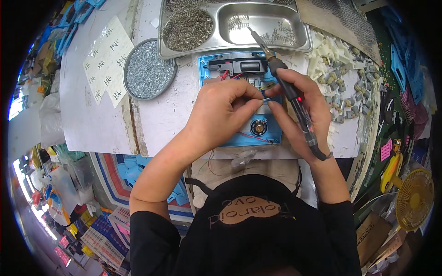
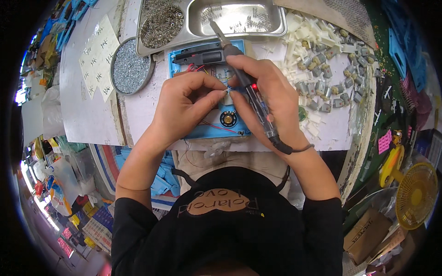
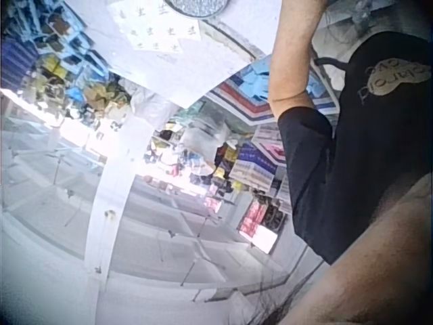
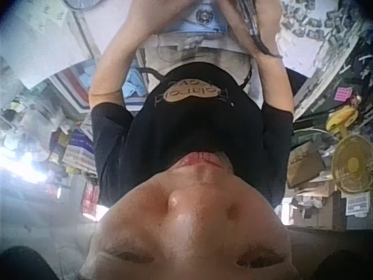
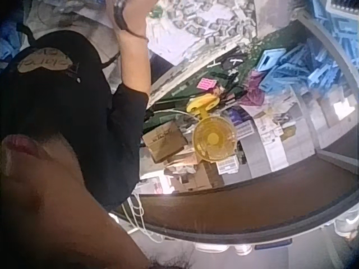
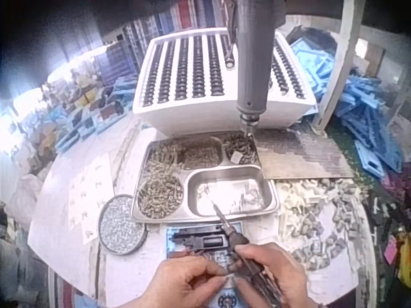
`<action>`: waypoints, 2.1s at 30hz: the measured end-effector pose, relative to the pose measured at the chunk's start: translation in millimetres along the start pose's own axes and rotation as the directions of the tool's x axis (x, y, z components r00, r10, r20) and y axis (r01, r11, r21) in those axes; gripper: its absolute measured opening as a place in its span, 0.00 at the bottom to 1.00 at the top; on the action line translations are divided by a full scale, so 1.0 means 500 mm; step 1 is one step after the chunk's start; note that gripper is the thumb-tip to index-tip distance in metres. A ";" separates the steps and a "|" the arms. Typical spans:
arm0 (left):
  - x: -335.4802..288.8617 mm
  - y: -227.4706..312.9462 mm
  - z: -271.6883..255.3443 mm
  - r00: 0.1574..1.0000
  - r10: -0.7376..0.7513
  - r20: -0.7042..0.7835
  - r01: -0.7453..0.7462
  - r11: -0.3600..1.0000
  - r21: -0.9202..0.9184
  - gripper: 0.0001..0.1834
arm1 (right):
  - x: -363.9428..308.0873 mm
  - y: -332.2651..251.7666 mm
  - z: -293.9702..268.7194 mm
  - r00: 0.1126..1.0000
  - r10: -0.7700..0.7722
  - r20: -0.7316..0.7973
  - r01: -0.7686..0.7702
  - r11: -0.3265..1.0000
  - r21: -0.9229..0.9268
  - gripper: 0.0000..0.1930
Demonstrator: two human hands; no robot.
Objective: Assemble internal components of a blue plastic electronic device casing, including soldering wires and securing with an electric screwdriver.
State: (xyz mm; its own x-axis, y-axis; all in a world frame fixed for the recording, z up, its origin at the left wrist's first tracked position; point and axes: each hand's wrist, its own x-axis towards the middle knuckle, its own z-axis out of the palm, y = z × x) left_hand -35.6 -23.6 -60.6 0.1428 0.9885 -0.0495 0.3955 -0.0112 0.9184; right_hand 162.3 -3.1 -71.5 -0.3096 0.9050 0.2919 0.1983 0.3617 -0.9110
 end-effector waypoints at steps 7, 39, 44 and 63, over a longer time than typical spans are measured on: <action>-0.002 -0.006 0.000 0.999 -0.030 0.017 0.030 0.999 -0.038 0.05 | 0.000 0.005 0.011 0.992 -0.113 -0.053 0.109 0.991 -0.076 0.28; -0.014 -0.024 -0.016 0.899 0.375 0.225 -0.430 0.850 0.304 0.11 | -0.049 0.000 -0.138 0.956 -0.098 0.275 0.074 0.993 0.094 0.10; -0.015 -0.027 -0.015 0.898 0.382 0.219 -0.436 0.843 0.316 0.10 | -0.045 -0.003 -0.134 0.952 -0.100 0.289 0.086 0.995 0.059 0.10; -0.013 -0.022 -0.018 0.899 0.371 0.234 -0.431 0.847 0.310 0.10 | -0.060 -0.020 -0.191 0.981 -0.086 0.174 0.062 0.989 0.137 0.11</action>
State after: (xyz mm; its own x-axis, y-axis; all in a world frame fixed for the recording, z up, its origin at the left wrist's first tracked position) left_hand -49.2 -28.7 -66.7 0.4875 0.8488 0.2048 0.5551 -0.4823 0.6777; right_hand 258.3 -12.7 -43.2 -0.4825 0.8177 0.3138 0.0491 0.3830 -0.9224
